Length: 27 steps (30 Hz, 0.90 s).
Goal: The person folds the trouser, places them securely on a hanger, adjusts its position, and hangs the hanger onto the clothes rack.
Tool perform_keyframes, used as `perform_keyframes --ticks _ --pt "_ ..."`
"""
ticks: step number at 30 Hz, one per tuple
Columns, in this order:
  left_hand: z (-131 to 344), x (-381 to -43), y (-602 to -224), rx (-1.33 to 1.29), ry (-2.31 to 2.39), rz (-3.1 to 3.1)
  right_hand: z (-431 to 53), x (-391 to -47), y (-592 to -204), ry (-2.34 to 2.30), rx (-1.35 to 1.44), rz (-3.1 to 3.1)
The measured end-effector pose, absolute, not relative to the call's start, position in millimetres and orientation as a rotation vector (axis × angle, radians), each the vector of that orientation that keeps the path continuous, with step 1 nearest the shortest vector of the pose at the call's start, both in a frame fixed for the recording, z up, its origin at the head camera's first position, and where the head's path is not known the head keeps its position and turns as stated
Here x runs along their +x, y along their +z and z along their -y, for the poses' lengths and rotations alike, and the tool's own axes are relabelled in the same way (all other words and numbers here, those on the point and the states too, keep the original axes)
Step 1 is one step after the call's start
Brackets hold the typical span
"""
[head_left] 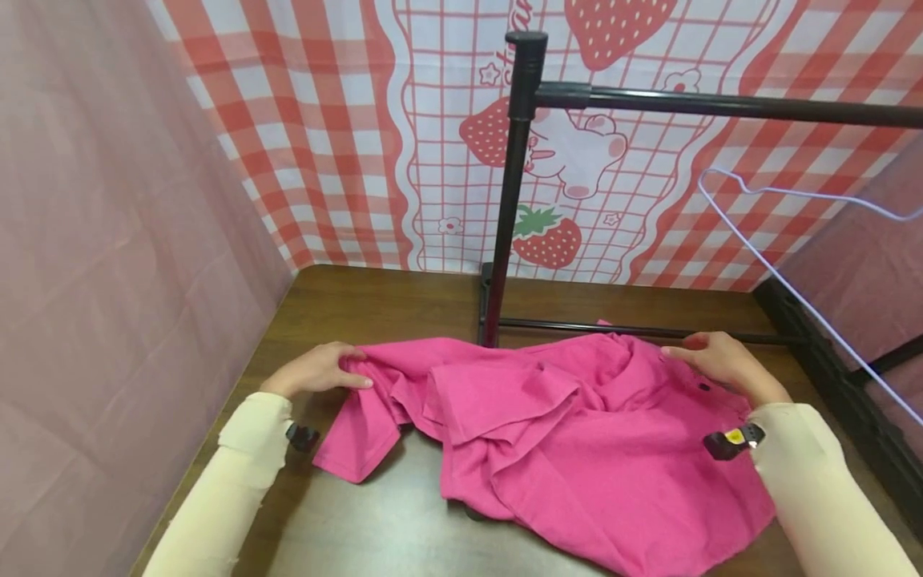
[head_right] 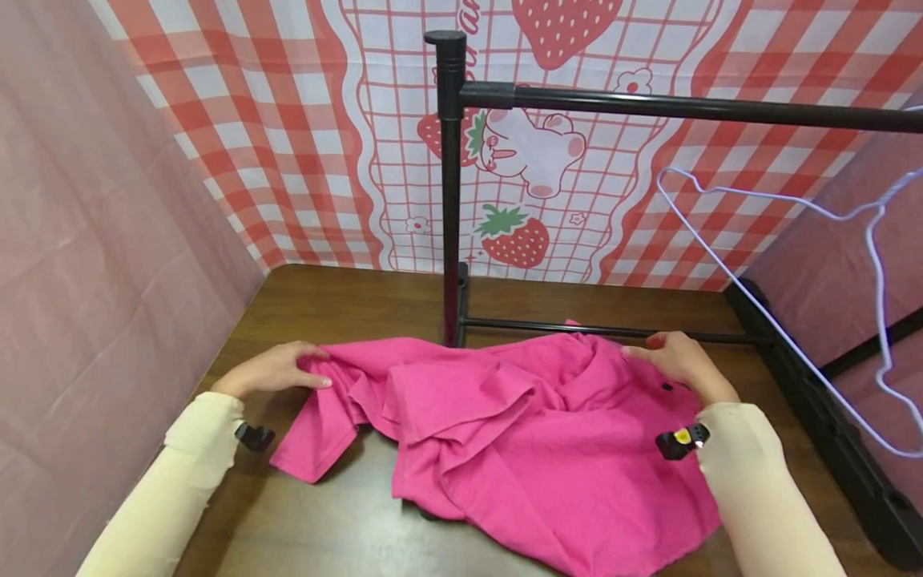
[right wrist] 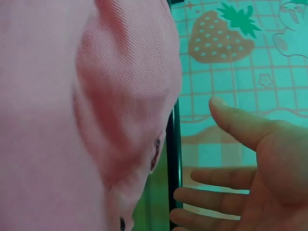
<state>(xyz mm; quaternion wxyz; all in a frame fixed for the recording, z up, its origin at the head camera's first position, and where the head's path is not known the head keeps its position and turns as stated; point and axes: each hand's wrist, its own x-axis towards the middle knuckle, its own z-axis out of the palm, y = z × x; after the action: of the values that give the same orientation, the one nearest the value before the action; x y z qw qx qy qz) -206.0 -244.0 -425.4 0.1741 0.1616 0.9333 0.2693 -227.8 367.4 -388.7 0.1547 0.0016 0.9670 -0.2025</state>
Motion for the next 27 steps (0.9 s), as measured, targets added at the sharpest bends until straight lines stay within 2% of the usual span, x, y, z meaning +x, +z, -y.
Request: perform_keyframes --ticks 13,19,27 --pt "226 -226 -427 0.502 0.583 -2.722 -344 -262 -408 -0.695 -0.043 -2.597" --pt "227 -227 -430 0.52 0.681 -2.756 -344 -266 -411 -0.74 -0.036 -2.557" --pt "225 -230 -434 0.552 0.502 -2.781 -342 -269 -416 -0.678 -0.089 -2.546"
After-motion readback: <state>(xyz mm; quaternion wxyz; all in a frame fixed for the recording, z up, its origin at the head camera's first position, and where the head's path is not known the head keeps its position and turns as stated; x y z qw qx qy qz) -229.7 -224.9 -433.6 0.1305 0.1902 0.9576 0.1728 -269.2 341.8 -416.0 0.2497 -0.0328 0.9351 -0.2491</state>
